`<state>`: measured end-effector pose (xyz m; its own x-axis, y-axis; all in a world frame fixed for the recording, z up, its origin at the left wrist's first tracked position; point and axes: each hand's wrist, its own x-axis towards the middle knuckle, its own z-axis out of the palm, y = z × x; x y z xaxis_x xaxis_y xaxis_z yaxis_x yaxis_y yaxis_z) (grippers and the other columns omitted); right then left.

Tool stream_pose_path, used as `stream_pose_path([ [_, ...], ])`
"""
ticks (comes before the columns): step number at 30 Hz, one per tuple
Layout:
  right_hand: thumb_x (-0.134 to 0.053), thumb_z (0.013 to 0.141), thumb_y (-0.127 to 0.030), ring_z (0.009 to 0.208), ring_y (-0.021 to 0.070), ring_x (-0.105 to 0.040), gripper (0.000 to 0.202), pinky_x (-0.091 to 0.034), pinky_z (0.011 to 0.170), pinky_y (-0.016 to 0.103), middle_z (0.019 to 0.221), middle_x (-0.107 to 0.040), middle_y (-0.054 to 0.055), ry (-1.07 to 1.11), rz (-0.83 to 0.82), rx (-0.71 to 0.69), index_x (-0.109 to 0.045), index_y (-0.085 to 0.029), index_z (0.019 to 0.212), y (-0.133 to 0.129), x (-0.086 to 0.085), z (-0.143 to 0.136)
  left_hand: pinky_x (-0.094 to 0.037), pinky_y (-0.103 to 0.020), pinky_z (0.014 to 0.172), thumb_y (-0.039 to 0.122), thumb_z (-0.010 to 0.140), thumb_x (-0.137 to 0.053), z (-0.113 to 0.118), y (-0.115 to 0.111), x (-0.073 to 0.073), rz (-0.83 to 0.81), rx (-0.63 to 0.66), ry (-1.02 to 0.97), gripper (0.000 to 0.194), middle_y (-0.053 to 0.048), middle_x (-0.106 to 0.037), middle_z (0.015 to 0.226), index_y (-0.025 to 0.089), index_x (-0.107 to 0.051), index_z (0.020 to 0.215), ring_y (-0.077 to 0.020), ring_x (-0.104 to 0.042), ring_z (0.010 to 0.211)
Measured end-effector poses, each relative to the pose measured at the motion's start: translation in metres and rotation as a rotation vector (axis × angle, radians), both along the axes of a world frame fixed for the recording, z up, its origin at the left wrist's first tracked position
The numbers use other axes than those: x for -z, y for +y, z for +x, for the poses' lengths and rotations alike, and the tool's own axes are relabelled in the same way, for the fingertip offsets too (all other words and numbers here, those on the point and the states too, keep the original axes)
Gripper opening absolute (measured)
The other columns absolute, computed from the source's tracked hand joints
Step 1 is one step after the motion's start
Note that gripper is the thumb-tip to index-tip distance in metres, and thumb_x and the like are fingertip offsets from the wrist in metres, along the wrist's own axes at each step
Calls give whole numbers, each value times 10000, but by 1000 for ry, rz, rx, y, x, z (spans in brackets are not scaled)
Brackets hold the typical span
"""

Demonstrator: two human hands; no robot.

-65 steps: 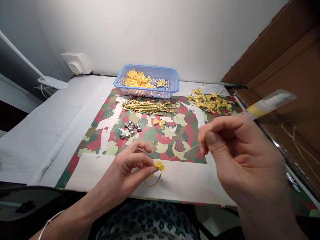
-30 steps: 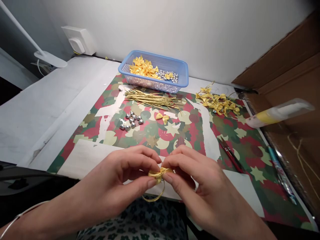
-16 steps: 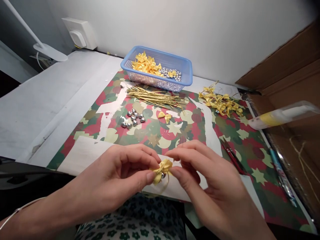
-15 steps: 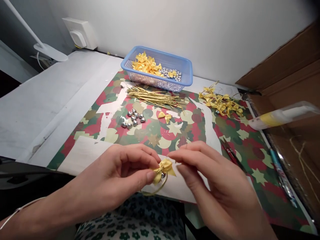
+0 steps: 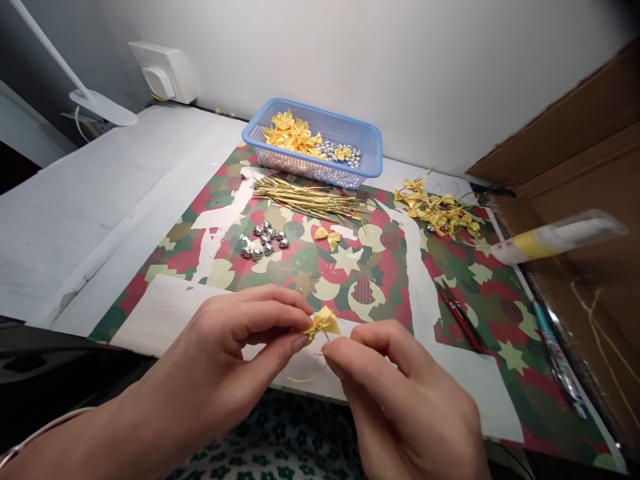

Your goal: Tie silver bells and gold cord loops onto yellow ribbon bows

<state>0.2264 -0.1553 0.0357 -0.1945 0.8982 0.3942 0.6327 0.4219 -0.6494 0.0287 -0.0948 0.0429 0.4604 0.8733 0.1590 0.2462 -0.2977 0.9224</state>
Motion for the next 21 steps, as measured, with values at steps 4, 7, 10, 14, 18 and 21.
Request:
stream_pose_path([
  [4, -545, 924, 17, 726, 137, -578, 286, -500, 626, 251, 848, -587, 43, -12, 11, 7, -674, -177, 1091, -2, 5, -1, -638, -162, 761, 76, 906, -638, 0, -1, -1, -39, -13, -22, 192, -24, -798, 994, 202, -783, 914, -166, -777, 919],
  [7, -556, 922, 12, 713, 138, -572, 258, -483, 604, 253, 826, -577, 37, -3, 14, 6, -670, -180, 1051, -2, 6, -1, -637, -143, 758, 72, 896, -649, 1, -2, -1, -68, -10, -28, 211, -7, -800, 1004, 227, -789, 921, -164, -778, 949],
  [10, -553, 926, 9, 694, 135, -555, 251, -476, 593, 254, 816, -567, 31, -6, 24, 4, -668, -184, 1038, -1, 6, -1, -635, -131, 751, 73, 895, -660, 0, -2, 0, -64, -14, -27, 227, 8, -800, 1001, 253, -791, 933, -160, -776, 962],
  [14, -553, 923, 13, 689, 139, -544, 238, -472, 586, 261, 807, -562, 31, -2, 32, -1, -665, -176, 1014, 0, 8, -1, -643, -144, 753, 77, 894, -668, 0, -3, 1, -76, -16, -26, 221, -2, -801, 1005, 255, -794, 929, -176, -777, 982],
  [18, -561, 912, 26, 700, 144, -557, 231, -483, 593, 265, 817, -570, 39, 2, 32, -6, -660, -163, 1001, 1, 8, -1, -654, -164, 748, 83, 893, -664, 1, -3, 2, -77, -14, -23, 206, -23, -801, 1009, 235, -797, 925, -191, -783, 966],
  [21, -565, 908, 39, 713, 147, -566, 229, -497, 610, 266, 826, -575, 44, 4, 22, -23, -656, -153, 995, 2, 6, -1, -657, -174, 733, 84, 897, -660, 1, -2, 2, -64, -15, -17, 199, -33, -796, 1004, 226, -796, 924, -203, -783, 973],
])
